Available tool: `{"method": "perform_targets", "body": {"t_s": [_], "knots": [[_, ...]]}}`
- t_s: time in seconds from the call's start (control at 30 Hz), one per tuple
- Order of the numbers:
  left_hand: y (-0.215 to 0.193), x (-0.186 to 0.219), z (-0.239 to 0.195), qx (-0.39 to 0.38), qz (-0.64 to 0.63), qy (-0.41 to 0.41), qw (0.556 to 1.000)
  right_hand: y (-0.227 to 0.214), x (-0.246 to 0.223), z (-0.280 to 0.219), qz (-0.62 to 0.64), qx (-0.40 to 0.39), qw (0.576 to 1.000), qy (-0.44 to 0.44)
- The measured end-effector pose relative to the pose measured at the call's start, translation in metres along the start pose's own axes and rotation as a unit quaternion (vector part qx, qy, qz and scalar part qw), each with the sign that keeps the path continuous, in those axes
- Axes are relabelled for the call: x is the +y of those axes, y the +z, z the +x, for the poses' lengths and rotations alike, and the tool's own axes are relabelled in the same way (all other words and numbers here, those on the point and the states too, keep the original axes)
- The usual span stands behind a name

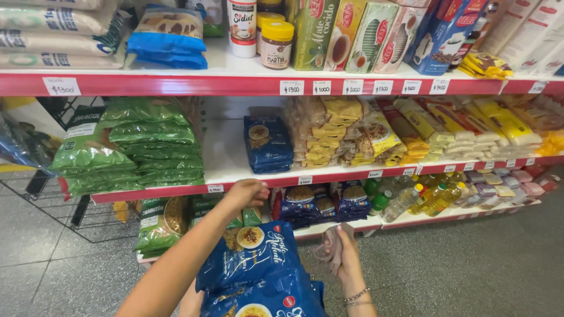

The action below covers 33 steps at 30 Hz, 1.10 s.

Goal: Picking up, examining, and moving bags of pasta on a low shelf in a grocery store

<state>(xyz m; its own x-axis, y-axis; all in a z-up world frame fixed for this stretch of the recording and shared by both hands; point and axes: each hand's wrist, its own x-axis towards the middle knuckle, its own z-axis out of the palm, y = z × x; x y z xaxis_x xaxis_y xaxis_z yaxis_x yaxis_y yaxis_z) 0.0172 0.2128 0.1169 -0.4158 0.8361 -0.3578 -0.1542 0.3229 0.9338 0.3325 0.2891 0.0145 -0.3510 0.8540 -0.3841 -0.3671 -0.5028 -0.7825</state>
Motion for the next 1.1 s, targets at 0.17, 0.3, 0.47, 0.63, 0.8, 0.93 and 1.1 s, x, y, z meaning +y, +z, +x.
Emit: {"method": "perform_targets", "body": {"t_s": [0.17, 0.3, 0.47, 0.63, 0.8, 0.93, 1.1], "knots": [[0.024, -0.062, 0.162, 0.042, -0.165, -0.027, 0.985, -0.014, 0.002, -0.008, 0.077, -0.005, 0.997, 0.028], [0.032, -0.072, 0.193, 0.110, -0.235, 0.019, 0.966, -0.070, 0.035, 0.034, 0.083, 0.143, 0.985, 0.044], [0.028, -0.075, 0.198, 0.159, -0.265, 0.071, 0.948, -0.076, 0.027, 0.025, 0.037, 0.166, 0.981, 0.090], [0.016, -0.056, 0.172, 0.165, -0.322, 0.084, 0.929, -0.114, 0.060, 0.073, -0.178, 0.221, 0.957, 0.064], [-0.001, -0.028, 0.117, 0.171, -0.366, 0.051, 0.913, -0.051, 0.016, 0.019, -0.177, 0.221, 0.955, 0.092], [-0.022, -0.022, 0.084, 0.132, -0.443, 0.135, 0.876, -0.009, -0.017, -0.013, 0.055, 0.111, 0.991, 0.040], [-0.032, -0.002, 0.060, 0.080, -0.490, 0.199, 0.845, 0.051, -0.055, -0.052, 0.066, 0.079, 0.995, 0.006]]}}
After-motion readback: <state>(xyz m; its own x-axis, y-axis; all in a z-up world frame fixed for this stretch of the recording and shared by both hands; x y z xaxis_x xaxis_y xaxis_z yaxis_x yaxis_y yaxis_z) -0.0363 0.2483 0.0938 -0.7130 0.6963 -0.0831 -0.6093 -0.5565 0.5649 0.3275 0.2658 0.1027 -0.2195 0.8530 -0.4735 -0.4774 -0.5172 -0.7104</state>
